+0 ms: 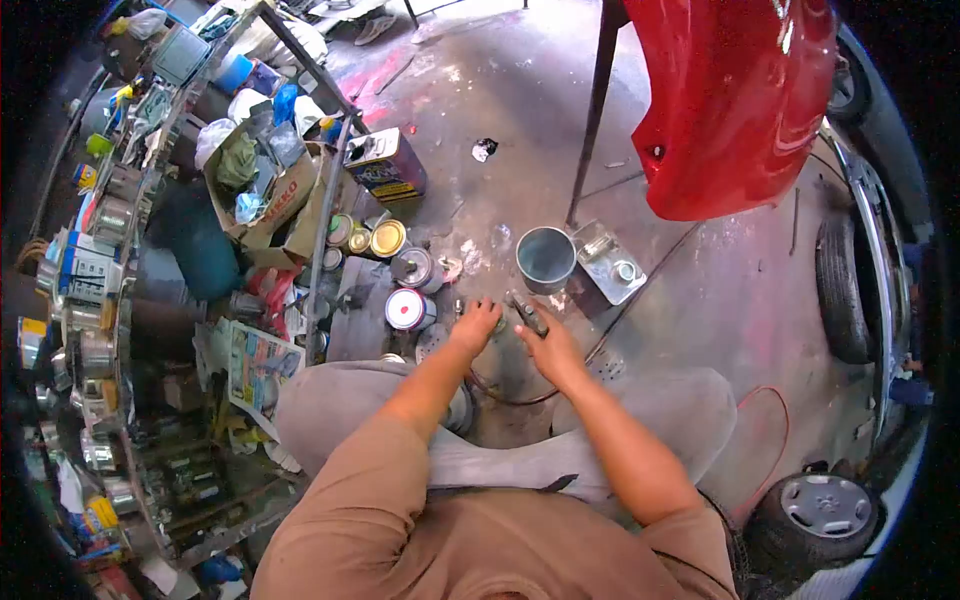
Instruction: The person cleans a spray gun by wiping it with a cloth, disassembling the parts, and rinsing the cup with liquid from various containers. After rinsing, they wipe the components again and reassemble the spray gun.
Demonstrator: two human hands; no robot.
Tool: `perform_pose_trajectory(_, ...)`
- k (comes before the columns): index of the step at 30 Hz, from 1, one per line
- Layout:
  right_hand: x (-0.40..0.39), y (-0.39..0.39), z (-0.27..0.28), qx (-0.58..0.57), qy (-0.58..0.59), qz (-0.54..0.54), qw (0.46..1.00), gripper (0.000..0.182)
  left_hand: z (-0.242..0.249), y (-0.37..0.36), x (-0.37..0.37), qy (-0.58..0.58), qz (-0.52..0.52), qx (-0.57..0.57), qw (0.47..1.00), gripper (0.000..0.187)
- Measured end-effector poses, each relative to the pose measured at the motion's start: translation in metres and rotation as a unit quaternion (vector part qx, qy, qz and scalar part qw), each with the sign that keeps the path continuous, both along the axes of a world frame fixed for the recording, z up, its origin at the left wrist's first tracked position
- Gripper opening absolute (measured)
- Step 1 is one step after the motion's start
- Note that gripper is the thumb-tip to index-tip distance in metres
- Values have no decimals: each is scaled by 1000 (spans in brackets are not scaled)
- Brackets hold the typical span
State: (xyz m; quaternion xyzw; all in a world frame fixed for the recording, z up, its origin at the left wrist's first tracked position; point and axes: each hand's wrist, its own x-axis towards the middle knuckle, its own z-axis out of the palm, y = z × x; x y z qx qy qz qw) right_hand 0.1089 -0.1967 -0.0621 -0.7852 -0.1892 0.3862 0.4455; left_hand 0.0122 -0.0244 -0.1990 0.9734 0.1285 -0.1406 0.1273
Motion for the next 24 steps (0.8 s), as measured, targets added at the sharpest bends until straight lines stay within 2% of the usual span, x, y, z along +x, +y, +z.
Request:
perform_pose_trajectory(3,-2,5,10,-19,13,24,999,55,2,-3,-10,-71,15,-22,997,36)
perform_pose_trajectory(5,-6,6,-13,16,-72,31,997,57,0,-9,-15,-112,26,-27,993,37)
perform_pose_trajectory(7,-10,7,-18,35,-112,37,992,58,-8,-13,-19,-164,79,-51,982,39)
perform_pose_trajectory(11,-12,14,-13,41,-44,44,997,58,-18,-14,-24,-224,178,-160,945,41)
perform_pose_trajectory(14,-12,18,-3,24,0,46,999,59,-28,-8,-21,-218,257,-202,920,43)
perform_pose_trajectory(17,-16,20,-16,19,0,48,999,60,-25,13,-19,-184,265,-236,917,51)
perform_pose_trajectory(18,-15,21,-17,14,9,45,999,60,-49,24,-22,-176,290,-224,914,58)
perform_pose_trajectory(19,-15,22,-12,8,19,43,999,60,-49,31,-22,-168,366,-361,841,58)
perform_pose_trajectory(20,-13,22,-8,-6,45,39,998,60,-49,38,-23,-155,431,-487,744,59)
perform_pose_trajectory(21,-13,23,-1,-20,71,35,997,61,-50,46,-26,-140,483,-599,623,60)
perform_pose_trajectory(22,-15,22,2,-18,71,25,997,60,-45,58,-27,-128,483,-632,592,61)
perform_pose_trajectory(23,-15,22,3,-16,71,15,997,60,-42,63,-30,-152,524,-632,550,65)
perform_pose_trajectory(24,-16,21,2,-15,72,4,997,60,-42,72,-32,-177,547,-622,531,63)
